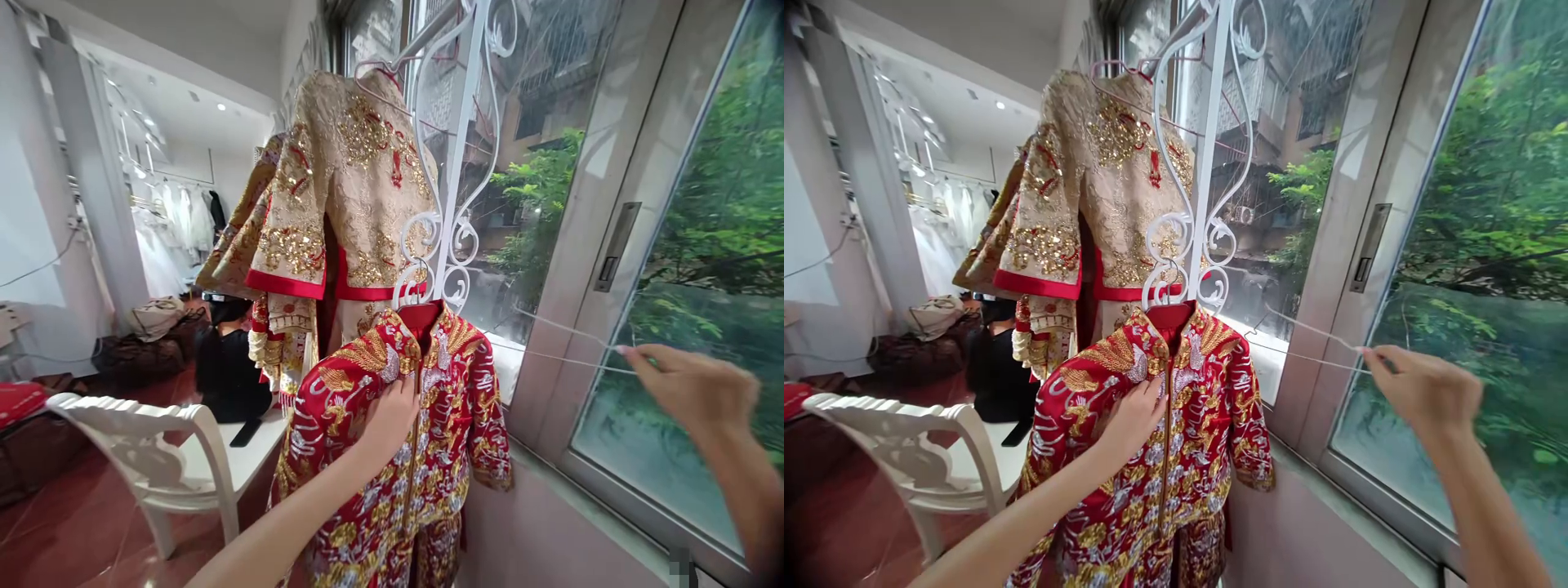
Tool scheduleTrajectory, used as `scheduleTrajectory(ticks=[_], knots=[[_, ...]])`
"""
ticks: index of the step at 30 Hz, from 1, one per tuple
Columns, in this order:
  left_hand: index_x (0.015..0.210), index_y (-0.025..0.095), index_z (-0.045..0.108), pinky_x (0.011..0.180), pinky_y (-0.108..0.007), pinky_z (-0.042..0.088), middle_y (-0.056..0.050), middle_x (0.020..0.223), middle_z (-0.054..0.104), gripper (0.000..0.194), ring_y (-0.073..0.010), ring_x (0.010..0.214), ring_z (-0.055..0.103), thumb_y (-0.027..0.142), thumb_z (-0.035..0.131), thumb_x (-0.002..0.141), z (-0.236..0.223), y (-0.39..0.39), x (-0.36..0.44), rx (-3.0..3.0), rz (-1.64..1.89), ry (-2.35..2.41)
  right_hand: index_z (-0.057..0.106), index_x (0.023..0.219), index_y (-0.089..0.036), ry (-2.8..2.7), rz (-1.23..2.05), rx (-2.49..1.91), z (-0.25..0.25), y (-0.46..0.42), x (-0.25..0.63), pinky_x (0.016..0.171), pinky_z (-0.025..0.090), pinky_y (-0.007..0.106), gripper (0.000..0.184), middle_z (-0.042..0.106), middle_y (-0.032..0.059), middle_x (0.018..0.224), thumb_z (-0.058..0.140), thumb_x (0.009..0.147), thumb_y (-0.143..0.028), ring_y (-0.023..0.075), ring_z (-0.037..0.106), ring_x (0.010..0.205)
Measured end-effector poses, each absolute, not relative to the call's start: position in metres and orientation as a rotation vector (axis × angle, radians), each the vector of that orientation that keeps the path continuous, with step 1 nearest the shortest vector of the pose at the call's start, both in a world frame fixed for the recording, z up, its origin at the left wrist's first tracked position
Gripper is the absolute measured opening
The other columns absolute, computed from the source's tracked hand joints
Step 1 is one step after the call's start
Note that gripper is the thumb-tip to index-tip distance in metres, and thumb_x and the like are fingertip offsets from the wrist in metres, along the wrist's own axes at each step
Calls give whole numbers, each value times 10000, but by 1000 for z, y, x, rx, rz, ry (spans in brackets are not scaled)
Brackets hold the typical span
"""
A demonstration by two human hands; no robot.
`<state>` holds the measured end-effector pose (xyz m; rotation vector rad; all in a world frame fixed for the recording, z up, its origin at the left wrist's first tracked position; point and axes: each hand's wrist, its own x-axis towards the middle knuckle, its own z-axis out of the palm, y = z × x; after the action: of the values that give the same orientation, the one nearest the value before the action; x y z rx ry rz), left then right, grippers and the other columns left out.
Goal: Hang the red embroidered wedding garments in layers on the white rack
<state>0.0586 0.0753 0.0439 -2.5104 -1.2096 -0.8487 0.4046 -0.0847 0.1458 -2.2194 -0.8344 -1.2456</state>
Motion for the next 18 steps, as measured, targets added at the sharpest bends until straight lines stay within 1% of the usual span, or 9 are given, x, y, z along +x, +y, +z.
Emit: scheduleTrajectory(ticks=[2, 4, 7, 9, 11, 13, 15, 17, 18], knots=[[1164, 124, 479, 630, -234, 502, -111, 988, 650, 294, -176, 802, 654, 229, 405, 899, 40, 76, 73, -2539, -896, -1351, 730, 792, -207, -910, -1174, -2221, 128, -61, 405, 473, 197, 232, 215, 644, 69, 622, 686, 692, -392, 154, 523, 574], [1165, 117, 453, 621, -235, 501, -106, 925, 666, 290, -176, 761, 665, 242, 370, 917, 43, 77, 82, -2544, -990, -1443, 731, 757, -192, -996, -1129, -2154, 111, -39, 407, 480, 185, 227, 210, 646, 62, 617, 654, 718, -383, 140, 506, 553], [1072, 135, 466, 604, -242, 494, -80, 822, 665, 223, -187, 729, 667, 254, 347, 926, 55, 79, 88, -2507, -1116, -1485, 729, 749, -173, -1060, -1076, -2065, 90, -10, 411, 490, 178, 231, 276, 644, 61, 614, 583, 770, -405, 129, 486, 534], [1004, 147, 476, 584, -247, 486, -68, 774, 654, 186, -195, 706, 662, 265, 357, 923, 60, 81, 92, -2479, -1172, -1476, 729, 759, -171, -1090, -1014, -2076, 80, 6, 413, 497, 183, 241, 321, 647, 71, 628, 540, 795, -428, 139, 482, 539], [1006, 148, 477, 571, -248, 478, -62, 754, 648, 179, -193, 685, 656, 257, 365, 919, 59, 85, 96, -2466, -1221, -1457, 730, 792, -178, -1135, -908, -2110, 70, 21, 415, 503, 194, 252, 350, 653, 81, 648, 519, 800, -457, 153, 480, 542], [1088, 145, 472, 561, -245, 473, -65, 769, 647, 228, -185, 672, 650, 242, 348, 923, 54, 91, 100, -2435, -1251, -1430, 729, 835, -180, -1164, -784, -2103, 59, 32, 416, 509, 216, 261, 386, 656, 87, 665, 498, 802, -487, 163, 479, 546], [1224, 163, 430, 542, -237, 463, -68, 812, 643, 320, -170, 639, 641, 230, 327, 928, 48, 96, 103, -2378, -1215, -1406, 723, 872, -170, -1163, -681, -2069, 47, 38, 416, 517, 240, 268, 426, 652, 89, 664, 467, 811, -506, 171, 484, 557], [1315, 188, 373, 513, -229, 448, -81, 871, 638, 391, -153, 594, 631, 217, 321, 928, 48, 96, 103, -2334, -1108, -1392, 712, 894, -155, -1177, -683, -2037, 39, 37, 413, 544, 269, 282, 448, 652, 94, 696, 421, 831, -491, 190, 502, 612], [1325, 186, 368, 504, -230, 443, -89, 888, 635, 403, -152, 586, 631, 209, 327, 925, 51, 93, 103, -2322, -1042, -1394, 702, 925, -151, -1192, -745, -2017, 37, 34, 410, 584, 296, 296, 449, 660, 103, 757, 403, 840, -475, 208, 517, 679]])
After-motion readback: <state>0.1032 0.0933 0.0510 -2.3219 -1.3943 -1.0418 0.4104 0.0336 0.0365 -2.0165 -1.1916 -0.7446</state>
